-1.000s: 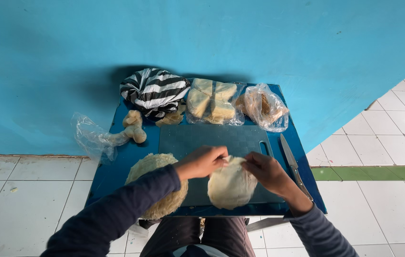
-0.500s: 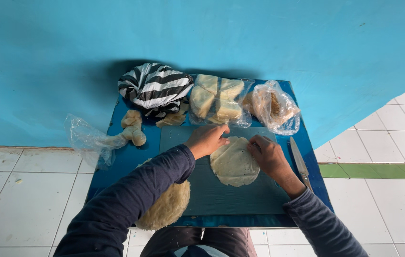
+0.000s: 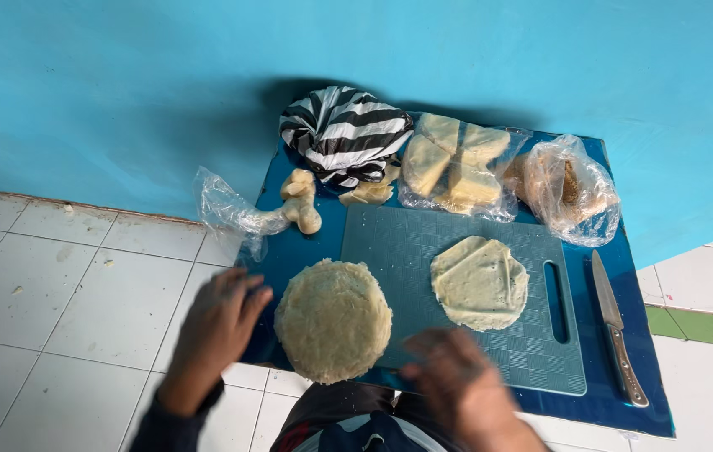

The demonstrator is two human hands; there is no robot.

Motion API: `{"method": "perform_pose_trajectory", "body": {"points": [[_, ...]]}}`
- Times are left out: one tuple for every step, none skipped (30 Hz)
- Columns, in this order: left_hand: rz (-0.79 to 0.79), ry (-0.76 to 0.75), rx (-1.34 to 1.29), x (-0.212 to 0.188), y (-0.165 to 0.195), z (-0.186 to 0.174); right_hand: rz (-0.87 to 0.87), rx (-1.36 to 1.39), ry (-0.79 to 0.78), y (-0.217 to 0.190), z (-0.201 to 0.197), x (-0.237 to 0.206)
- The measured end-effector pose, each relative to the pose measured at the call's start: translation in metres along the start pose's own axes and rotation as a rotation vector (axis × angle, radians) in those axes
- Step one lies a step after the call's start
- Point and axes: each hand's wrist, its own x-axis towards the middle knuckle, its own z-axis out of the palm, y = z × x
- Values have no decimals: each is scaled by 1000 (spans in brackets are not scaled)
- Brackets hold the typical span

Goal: The person sits at a small blue table and peels thin outer skin layers off pieces of dough by hand, one piece at a time. They set the peeled round dough discs on a cutting board and place the removed skins aside while working through the dough pieces.

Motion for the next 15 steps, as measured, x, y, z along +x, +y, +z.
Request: {"method": "perform_pose_trajectory", "body": {"points": [[-12,35,-35,-20,-5,10,-68,14,-36,-15,20,2],[-25,71,-70,-38,-7,21,-136,27,-72,-27,39,7],[-40,105,-106,-51,-9,31,-181,1,-63,-37,56,11],[-29,103,-128,-59,-10,40,-227,-24,-55,-47,72,16],[-20,101,-151,-66,-10,49,-274,-48,-48,-54,83,19],[-12,101,-174,-72,-8,55,-259,-61,-47,-56,89,22],[-39,89,-206,-74,-8,59,-246,-75,-44,-57,95,26],[-65,79,-238,-75,-8,60,-234,-90,-39,-58,99,30],[-90,68,-269,-74,-8,60,-228,-90,-30,-60,102,30],[-92,54,-315,-74,-10,58,-220,-90,-21,-61,103,29],[-93,37,-361,-73,-11,54,-210,-88,-14,-62,104,28],[-97,14,-408,-73,-11,51,-213,-95,-15,-62,105,27],[-71,12,-409,-75,-10,48,-214,-100,-19,-63,107,26],[-45,10,-410,-75,-8,46,-215,-104,-24,-64,108,25],[-18,12,-410,-75,-6,45,-217,-99,-26,-64,108,24]]}}
